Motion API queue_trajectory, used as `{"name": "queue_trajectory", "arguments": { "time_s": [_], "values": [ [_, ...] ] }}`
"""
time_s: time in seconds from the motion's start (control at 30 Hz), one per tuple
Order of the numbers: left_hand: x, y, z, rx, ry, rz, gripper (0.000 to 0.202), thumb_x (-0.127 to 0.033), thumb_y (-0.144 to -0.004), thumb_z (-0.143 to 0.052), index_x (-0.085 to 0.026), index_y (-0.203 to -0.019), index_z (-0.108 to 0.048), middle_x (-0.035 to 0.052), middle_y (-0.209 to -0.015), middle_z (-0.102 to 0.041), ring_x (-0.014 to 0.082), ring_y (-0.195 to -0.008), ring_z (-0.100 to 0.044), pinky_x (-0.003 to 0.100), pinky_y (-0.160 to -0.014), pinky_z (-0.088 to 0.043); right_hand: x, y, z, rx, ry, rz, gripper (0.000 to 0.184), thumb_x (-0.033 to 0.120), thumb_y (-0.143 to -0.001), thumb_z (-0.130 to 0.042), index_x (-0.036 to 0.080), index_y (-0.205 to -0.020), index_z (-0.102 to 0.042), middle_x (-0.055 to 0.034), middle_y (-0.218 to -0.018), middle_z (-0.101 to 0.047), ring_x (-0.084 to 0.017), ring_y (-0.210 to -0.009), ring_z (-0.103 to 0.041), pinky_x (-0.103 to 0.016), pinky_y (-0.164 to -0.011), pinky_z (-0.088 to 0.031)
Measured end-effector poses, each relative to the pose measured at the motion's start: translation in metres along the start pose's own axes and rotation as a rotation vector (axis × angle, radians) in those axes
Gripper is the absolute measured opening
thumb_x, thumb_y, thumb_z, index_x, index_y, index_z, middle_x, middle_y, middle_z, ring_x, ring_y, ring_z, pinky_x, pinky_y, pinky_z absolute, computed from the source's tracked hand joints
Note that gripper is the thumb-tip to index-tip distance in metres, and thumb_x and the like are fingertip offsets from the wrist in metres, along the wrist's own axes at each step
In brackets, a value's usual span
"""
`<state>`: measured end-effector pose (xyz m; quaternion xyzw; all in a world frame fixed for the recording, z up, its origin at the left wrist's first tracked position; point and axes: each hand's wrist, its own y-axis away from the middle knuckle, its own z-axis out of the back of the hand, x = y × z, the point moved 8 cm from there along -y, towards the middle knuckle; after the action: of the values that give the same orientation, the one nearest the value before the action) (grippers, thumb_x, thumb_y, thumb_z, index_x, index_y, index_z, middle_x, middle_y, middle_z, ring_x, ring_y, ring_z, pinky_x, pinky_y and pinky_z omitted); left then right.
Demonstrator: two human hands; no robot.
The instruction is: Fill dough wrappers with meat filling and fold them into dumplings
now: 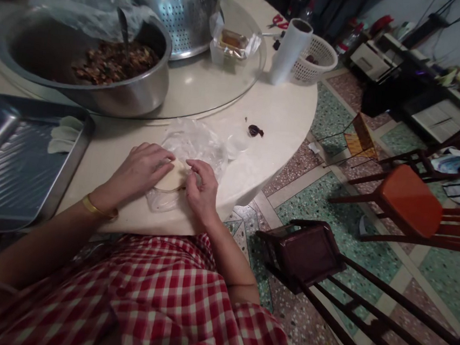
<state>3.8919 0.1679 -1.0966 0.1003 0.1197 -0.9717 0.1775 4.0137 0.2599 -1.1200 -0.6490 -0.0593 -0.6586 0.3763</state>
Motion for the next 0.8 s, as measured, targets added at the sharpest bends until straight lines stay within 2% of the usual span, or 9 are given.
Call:
{"name": "queue_trajectory", "arguments": {
  "time_s": [0.23,0.4,0.47,0.6,0.8],
  "values": [
    [0.003,-0.007,-0.004,0.027,0.012,0.01,0.017,-0.024,-0.092,-0.046,-0.018,-0.091,-0.062,0.0094,-0.09,-0.064,0.0271,-0.09,-0.055,0.041,-0.083,-0.043,-0.005,-0.01,-0.019,0.147,0.204,0.023,0.027,0.021,-0.087,-0.054,0.024,-0.111,-0.065,-0.004,-0.095,-0.073,-0.019,-0.089,-0.062,-0.038,-0.089,-0.051],
    [0.004,-0.002,-0.002,0.008,0.081,0.015,0.03,-0.025,-0.094,-0.045,-0.016,-0.115,-0.063,0.0098,-0.101,-0.067,0.0265,-0.097,-0.056,0.041,-0.09,-0.042,-0.008,-0.01,-0.032,0.192,0.283,0.05,0.033,0.017,-0.085,-0.054,0.018,-0.117,-0.064,-0.0083,-0.1,-0.073,-0.022,-0.089,-0.058,-0.04,-0.088,-0.052],
    [0.003,-0.001,-0.002,0.012,0.078,-0.004,0.032,-0.026,-0.095,-0.044,-0.017,-0.117,-0.065,0.0098,-0.1,-0.066,0.026,-0.096,-0.055,0.041,-0.09,-0.042,-0.01,-0.01,-0.033,0.191,0.28,0.03,0.032,0.019,-0.087,-0.053,0.02,-0.117,-0.064,-0.0076,-0.1,-0.073,-0.022,-0.089,-0.057,-0.039,-0.087,-0.052],
    [-0.003,-0.001,0.001,0.002,0.051,-0.047,0.03,-0.027,-0.096,-0.044,-0.017,-0.108,-0.069,0.0095,-0.097,-0.065,0.0262,-0.094,-0.054,0.04,-0.087,-0.042,-0.01,-0.01,-0.031,0.182,0.241,0.012,0.03,0.02,-0.087,-0.054,0.024,-0.115,-0.064,-0.0047,-0.099,-0.073,-0.02,-0.09,-0.058,-0.038,-0.088,-0.051],
    [-0.008,-0.004,-0.001,0.016,0.012,-0.058,0.029,-0.027,-0.096,-0.044,-0.015,-0.107,-0.067,0.0105,-0.096,-0.064,0.0265,-0.092,-0.053,0.04,-0.084,-0.043,-0.01,-0.009,-0.028,0.171,0.192,-0.013,0.029,0.022,-0.087,-0.053,0.023,-0.114,-0.064,-0.0048,-0.098,-0.073,-0.02,-0.09,-0.06,-0.04,-0.089,-0.051]
  ]
}}
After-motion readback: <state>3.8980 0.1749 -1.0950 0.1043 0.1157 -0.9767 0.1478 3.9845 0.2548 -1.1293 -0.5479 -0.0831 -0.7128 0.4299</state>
